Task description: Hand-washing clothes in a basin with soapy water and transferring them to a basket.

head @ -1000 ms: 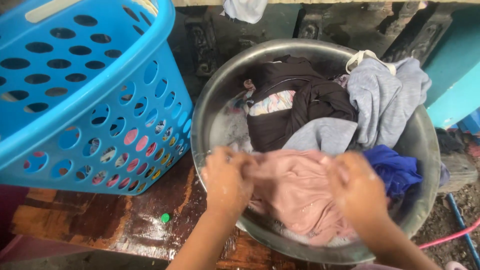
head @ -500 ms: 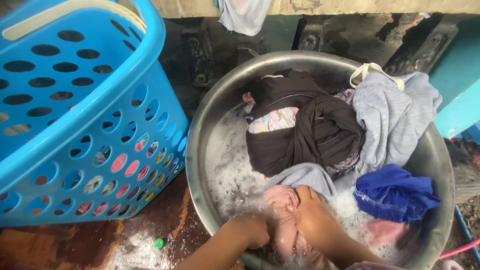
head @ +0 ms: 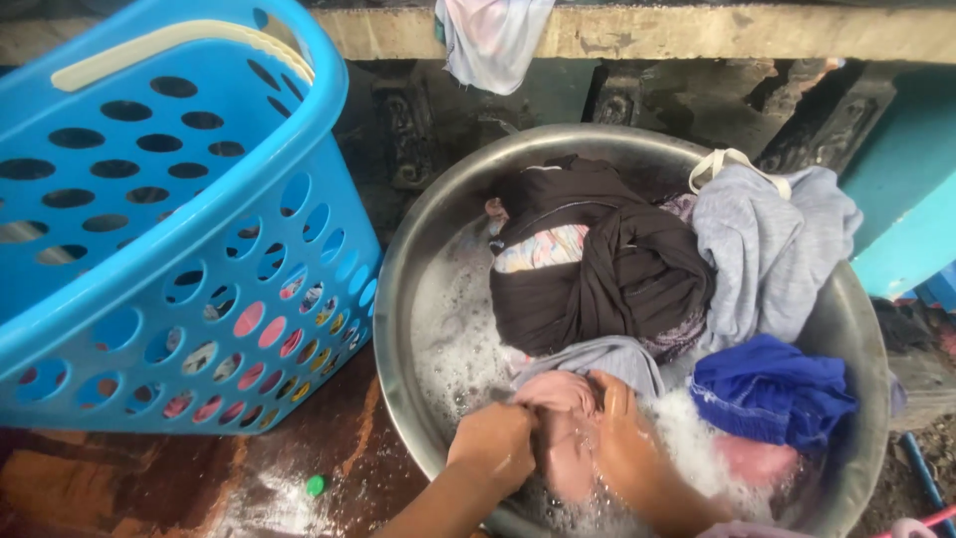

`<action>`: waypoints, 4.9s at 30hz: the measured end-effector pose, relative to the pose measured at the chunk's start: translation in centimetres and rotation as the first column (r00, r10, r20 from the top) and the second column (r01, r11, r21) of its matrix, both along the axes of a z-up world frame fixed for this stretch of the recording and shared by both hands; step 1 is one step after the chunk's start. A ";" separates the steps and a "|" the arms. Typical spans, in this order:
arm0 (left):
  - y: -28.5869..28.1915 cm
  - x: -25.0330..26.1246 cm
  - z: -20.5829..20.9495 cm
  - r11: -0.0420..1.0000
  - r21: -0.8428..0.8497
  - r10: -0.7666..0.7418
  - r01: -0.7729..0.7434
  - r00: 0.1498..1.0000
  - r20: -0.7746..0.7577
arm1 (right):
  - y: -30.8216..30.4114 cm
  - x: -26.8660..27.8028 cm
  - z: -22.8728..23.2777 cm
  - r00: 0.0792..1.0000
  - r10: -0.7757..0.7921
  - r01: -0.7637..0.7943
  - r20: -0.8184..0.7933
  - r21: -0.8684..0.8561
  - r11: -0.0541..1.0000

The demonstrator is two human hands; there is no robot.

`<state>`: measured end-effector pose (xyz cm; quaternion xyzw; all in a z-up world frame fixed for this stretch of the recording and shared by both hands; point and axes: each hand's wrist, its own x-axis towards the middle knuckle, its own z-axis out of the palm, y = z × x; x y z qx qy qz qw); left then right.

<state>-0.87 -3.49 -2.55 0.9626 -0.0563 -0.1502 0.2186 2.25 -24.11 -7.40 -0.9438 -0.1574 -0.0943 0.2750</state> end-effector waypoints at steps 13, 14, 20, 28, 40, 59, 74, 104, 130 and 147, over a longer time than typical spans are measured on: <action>-2.2 -2.7 6.5 0.903 -0.421 0.025 0.083 0.970 0.244 | -1.4 -4.0 17.8 0.773 0.284 -0.100 -0.567 0.333 0.938; -2.4 -2.5 5.9 0.900 -0.425 0.014 0.094 0.970 0.244 | -2.5 -4.1 18.9 0.777 0.272 -0.089 -0.568 0.329 0.940; -4.3 -1.8 6.3 0.865 -0.497 0.054 0.075 0.969 0.241 | -8.3 -4.4 23.0 0.908 -0.313 0.161 0.279 0.456 0.875; -8.0 -1.9 14.0 -0.212 -0.893 -0.047 -0.397 0.917 -0.396 | -9.2 -2.8 18.5 0.781 -0.571 0.042 0.255 0.889 0.456; -13.5 3.2 -1.2 -0.609 -0.787 -0.166 -0.104 0.986 -0.001 | 0.3 -7.4 20.2 0.735 0.219 -0.487 0.641 0.275 0.829; 0.7 -2.2 8.8 0.984 -0.069 0.176 -0.163 0.935 0.307 | -2.2 -6.5 10.9 0.944 0.240 -0.253 0.227 0.026 0.967; -1.5 -0.5 2.5 0.949 0.173 -0.136 0.264 0.835 -0.533 | 1.1 -1.9 -3.4 0.931 0.356 -0.358 -0.077 -0.376 0.855; -16.3 -3.1 10.6 0.257 -0.964 0.245 0.072 0.960 0.137 | -17.9 -4.9 34.2 0.796 0.545 -0.110 0.264 0.948 -0.298; -16.0 -4.9 14.4 -0.356 -0.884 0.126 -0.303 0.922 -0.366 | -12.0 -6.2 22.0 0.360 0.564 0.747 -0.743 0.592 0.303; -14.4 -6.9 11.1 -0.003 -0.973 0.556 -0.232 0.808 -0.195 | -8.8 -7.0 16.4 -0.187 0.965 0.654 -0.184 0.710 0.262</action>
